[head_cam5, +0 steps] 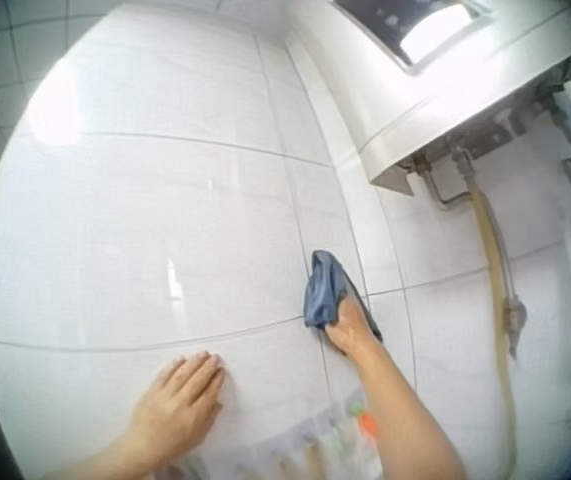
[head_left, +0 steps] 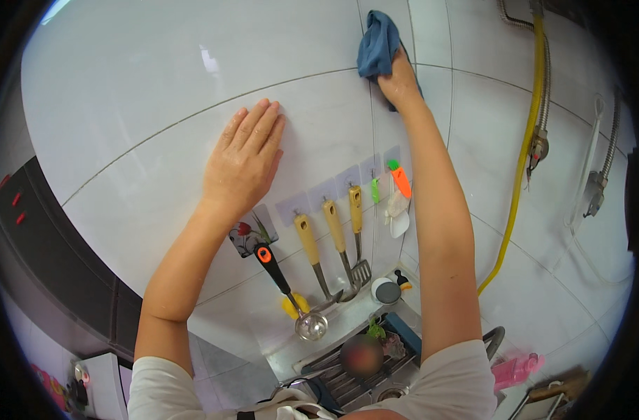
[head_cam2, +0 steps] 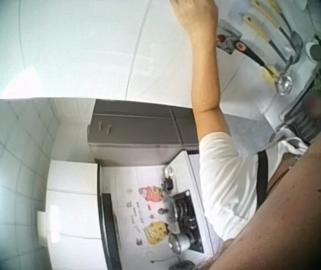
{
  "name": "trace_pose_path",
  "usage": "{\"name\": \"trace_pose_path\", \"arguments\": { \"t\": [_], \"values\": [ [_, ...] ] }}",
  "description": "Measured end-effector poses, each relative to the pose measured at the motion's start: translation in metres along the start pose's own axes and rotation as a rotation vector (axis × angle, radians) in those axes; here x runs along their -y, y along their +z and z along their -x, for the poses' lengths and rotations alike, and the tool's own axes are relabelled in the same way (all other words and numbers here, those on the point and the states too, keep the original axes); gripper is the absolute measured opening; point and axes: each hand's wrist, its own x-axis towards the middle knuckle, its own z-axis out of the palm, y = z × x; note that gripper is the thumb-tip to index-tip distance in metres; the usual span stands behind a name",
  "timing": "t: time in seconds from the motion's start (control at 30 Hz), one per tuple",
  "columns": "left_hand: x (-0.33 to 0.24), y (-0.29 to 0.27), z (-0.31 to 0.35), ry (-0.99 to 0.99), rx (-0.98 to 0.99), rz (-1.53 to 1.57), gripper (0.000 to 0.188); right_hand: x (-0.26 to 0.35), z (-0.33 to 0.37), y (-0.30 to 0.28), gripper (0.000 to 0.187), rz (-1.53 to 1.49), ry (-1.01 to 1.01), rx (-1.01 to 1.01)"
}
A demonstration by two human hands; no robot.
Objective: The person wipes a tiled wall with a blue cloth, moving from top to bottom and around a set of hanging kitchen utensils.
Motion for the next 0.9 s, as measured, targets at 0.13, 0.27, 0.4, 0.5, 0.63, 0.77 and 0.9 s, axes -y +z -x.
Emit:
{"name": "trace_pose_path", "arguments": {
  "t": [0.13,0.27,0.4,0.5,0.63,0.77,0.9],
  "values": [
    [0.002,0.002,0.006,-0.003,0.005,-0.001,0.043,-0.012,0.044,-0.006,0.05,0.1,0.124,0.124],
    [0.001,0.004,0.005,-0.003,0.004,0.006,0.043,-0.031,0.082,-0.048,0.043,0.493,0.372,0.306],
    [0.001,0.002,0.004,-0.01,-0.006,0.03,0.042,-0.062,0.121,-0.021,0.046,0.276,0.444,0.178],
    [0.003,0.001,0.004,-0.018,-0.019,0.035,0.042,-0.029,0.113,-0.005,0.047,-0.217,0.526,0.039],
    [0.004,0.0,0.007,-0.012,-0.004,0.041,0.043,-0.02,0.068,0.008,0.049,-0.331,0.313,-0.095],
    [0.002,0.001,0.002,-0.005,0.002,0.058,0.044,-0.035,-0.015,0.018,0.058,-0.04,-0.042,-0.181],
    [0.003,-0.002,0.004,-0.022,-0.028,0.072,0.045,-0.022,-0.049,0.004,0.055,-0.033,0.211,-0.036]
  ]
}}
